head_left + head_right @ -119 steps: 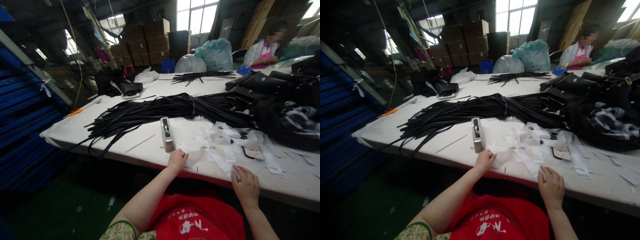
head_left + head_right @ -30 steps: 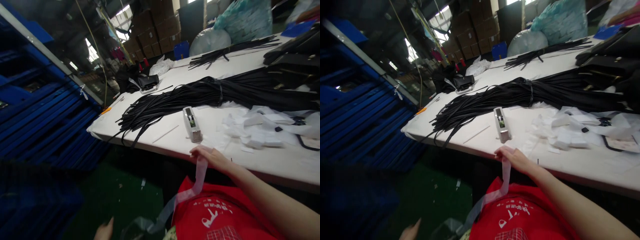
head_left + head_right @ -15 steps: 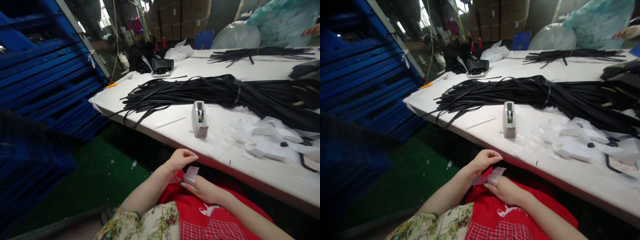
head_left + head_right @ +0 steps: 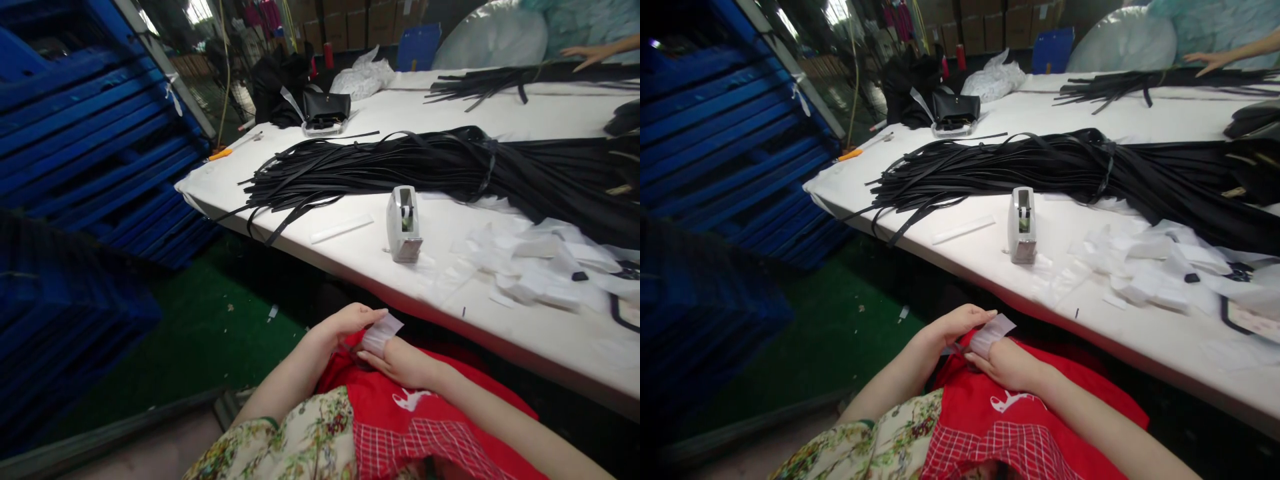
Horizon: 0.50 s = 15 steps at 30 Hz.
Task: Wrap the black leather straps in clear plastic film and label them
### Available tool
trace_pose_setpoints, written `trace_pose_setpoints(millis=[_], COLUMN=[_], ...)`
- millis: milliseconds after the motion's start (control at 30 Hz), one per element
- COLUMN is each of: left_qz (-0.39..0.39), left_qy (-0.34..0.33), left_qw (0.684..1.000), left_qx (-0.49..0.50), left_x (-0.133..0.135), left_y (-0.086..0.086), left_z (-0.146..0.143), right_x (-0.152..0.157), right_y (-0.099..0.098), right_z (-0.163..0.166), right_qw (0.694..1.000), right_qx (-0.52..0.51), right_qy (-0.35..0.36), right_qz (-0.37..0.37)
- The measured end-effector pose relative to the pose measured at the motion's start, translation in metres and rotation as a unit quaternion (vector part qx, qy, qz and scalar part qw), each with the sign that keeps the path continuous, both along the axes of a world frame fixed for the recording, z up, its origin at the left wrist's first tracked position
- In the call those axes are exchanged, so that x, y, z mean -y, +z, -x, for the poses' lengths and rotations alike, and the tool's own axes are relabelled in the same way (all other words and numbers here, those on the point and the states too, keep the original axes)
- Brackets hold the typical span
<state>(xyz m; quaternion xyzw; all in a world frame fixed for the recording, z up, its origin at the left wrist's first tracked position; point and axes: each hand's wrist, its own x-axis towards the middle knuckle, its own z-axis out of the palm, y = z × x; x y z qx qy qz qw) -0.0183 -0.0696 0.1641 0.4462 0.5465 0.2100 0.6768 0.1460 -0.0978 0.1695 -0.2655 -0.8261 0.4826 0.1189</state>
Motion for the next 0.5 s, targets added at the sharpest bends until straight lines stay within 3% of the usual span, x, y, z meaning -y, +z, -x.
trace_pose_setpoints(millis=[133, 500], left_qz=[0.014, -0.051], left_qy=[0.109, 0.186], left_qw=[0.987, 0.973], left_qx=[0.117, 0.128], left_x=[0.0, -0.018], left_y=[-0.006, 0.013], left_z=[-0.008, -0.015], right_x=[0.001, 0.003], right_y=[-0.003, -0.004], right_z=[0.001, -0.003], right_qw=[1.0, 0.998], right_qx=[0.009, 0.05], right_qy=[0.001, 0.025], right_qz=[0.028, 0.026])
